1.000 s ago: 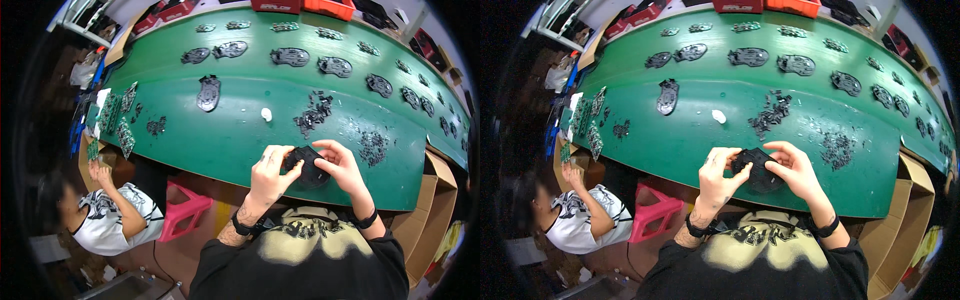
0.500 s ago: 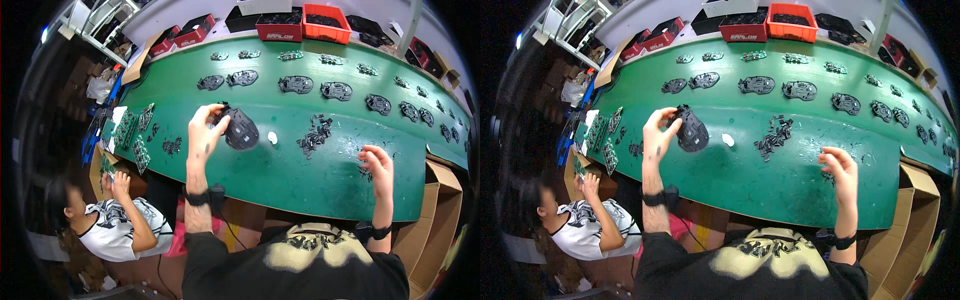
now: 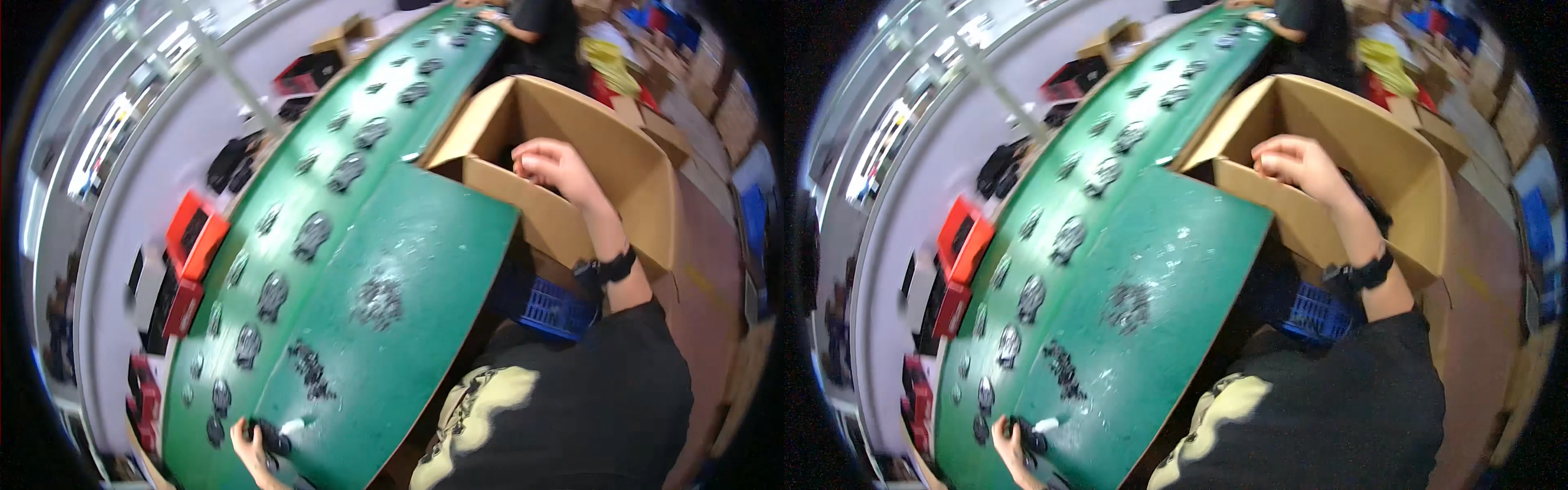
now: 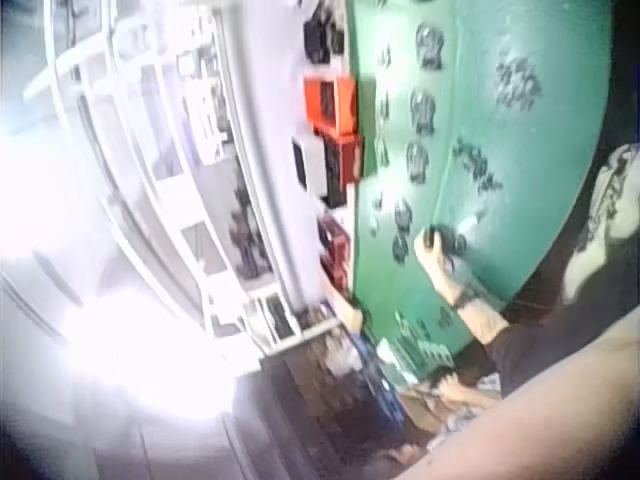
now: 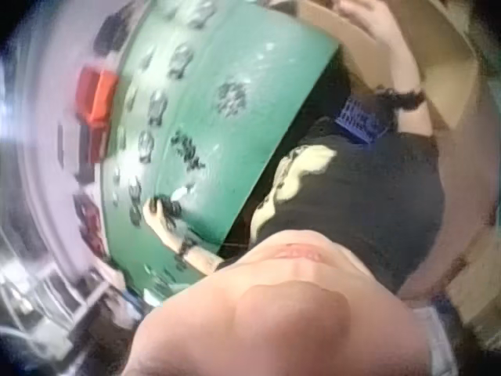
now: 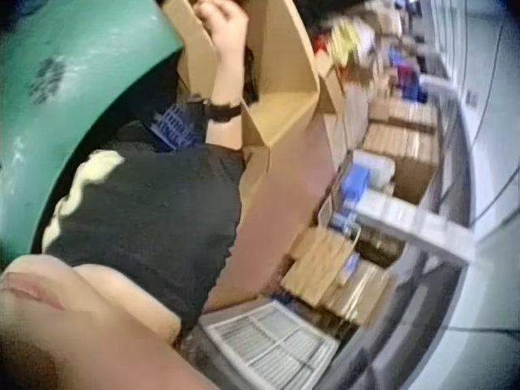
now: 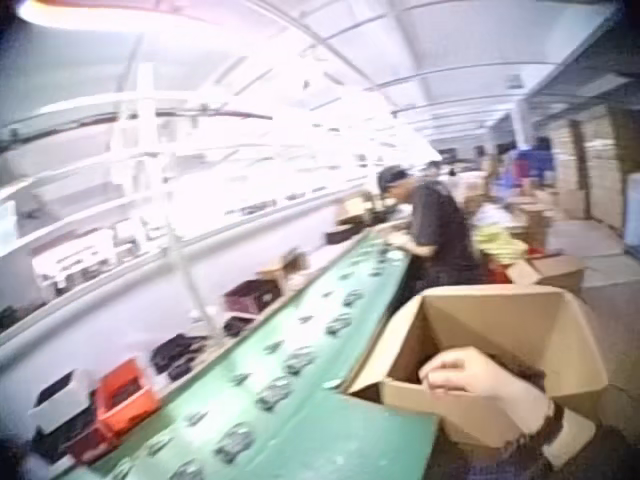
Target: The person assembles electronic components on a green workbench. They pick up black plastic casings from a cardboard box, place them on the table, and insert small black parts into them. The person uses a white glue bottle to apply adhesive to the casings and attaches additional components. They handle the items one at a time, organizing them in a row.
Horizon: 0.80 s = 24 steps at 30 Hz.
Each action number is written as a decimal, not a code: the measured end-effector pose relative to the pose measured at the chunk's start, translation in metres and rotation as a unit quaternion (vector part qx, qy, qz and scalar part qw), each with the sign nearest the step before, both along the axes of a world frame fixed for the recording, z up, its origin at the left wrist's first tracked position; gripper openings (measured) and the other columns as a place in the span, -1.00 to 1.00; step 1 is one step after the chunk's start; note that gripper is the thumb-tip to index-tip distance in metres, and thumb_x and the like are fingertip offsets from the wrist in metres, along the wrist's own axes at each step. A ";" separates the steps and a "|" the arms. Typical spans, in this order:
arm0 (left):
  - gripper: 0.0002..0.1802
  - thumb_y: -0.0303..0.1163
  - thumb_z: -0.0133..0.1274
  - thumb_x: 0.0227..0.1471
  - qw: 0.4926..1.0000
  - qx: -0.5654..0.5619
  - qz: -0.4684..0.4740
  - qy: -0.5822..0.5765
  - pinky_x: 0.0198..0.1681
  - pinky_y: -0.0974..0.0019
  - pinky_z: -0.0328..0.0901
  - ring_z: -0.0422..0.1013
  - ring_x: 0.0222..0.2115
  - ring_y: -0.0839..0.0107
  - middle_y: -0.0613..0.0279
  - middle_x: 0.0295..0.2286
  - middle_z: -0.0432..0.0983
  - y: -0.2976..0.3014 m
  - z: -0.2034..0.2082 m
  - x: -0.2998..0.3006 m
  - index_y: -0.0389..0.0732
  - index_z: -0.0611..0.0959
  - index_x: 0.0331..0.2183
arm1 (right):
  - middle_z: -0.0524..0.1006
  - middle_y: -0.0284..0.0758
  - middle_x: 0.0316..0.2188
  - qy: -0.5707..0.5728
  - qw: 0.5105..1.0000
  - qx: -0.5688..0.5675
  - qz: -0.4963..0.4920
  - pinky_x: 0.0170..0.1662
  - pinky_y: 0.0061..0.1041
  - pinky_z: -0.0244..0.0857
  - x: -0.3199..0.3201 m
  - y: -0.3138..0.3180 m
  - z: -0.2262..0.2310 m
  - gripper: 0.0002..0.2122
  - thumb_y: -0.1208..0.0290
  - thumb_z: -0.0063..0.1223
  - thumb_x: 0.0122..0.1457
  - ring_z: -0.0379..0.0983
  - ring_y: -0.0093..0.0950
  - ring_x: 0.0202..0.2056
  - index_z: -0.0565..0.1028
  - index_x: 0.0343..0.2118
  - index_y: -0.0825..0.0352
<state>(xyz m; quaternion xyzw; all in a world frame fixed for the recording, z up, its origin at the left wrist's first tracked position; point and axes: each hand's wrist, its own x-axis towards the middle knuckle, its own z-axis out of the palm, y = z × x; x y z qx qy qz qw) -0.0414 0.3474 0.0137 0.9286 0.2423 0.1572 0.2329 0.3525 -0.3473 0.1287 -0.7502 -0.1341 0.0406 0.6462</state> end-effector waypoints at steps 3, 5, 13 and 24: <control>-0.52 -0.52 0.16 -0.04 0.998 0.053 0.039 -0.008 -0.18 0.32 0.32 0.38 -0.19 0.29 0.09 -0.16 0.42 -0.003 0.006 0.011 -0.33 0.51 -0.02 | 0.58 -0.39 -0.31 0.013 0.995 0.043 -0.088 -0.25 -0.67 0.35 0.018 -0.068 0.043 -0.72 0.26 0.05 0.24 0.51 -0.63 -0.28 0.52 -0.09 0.32; -0.52 -0.49 0.10 0.02 0.987 0.135 0.058 -0.067 -0.20 0.30 0.32 0.38 -0.19 0.30 0.09 -0.12 0.42 0.025 0.006 -0.020 -0.33 0.49 0.02 | 0.56 -0.38 -0.25 0.021 0.995 0.054 -0.076 -0.24 -0.64 0.36 0.042 -0.119 0.050 -0.68 0.23 0.07 0.23 0.52 -0.58 -0.26 0.48 -0.01 0.27; -0.70 -0.38 0.04 0.20 0.887 0.293 0.233 -0.270 -0.25 0.22 0.42 0.49 -0.30 0.21 -0.05 -0.30 0.54 -0.165 0.044 -0.003 -0.40 0.56 -0.11 | 0.38 -0.10 0.07 0.384 0.871 -0.248 -0.180 -0.09 -0.08 0.37 0.156 -0.301 -0.143 -0.24 -0.15 0.28 -0.07 0.41 -0.15 -0.02 0.32 0.14 0.19; -0.61 -0.22 0.04 0.19 0.858 0.318 0.258 -0.310 -0.24 0.20 0.38 0.45 -0.38 0.22 0.00 -0.33 0.51 -0.217 0.011 -0.057 -0.35 0.53 -0.09 | 0.13 -0.11 0.30 0.063 0.843 -0.534 -0.033 0.34 -0.23 -0.09 0.185 -0.245 -0.273 -0.14 -0.30 0.02 0.04 0.02 -0.12 0.30 0.21 0.27 0.25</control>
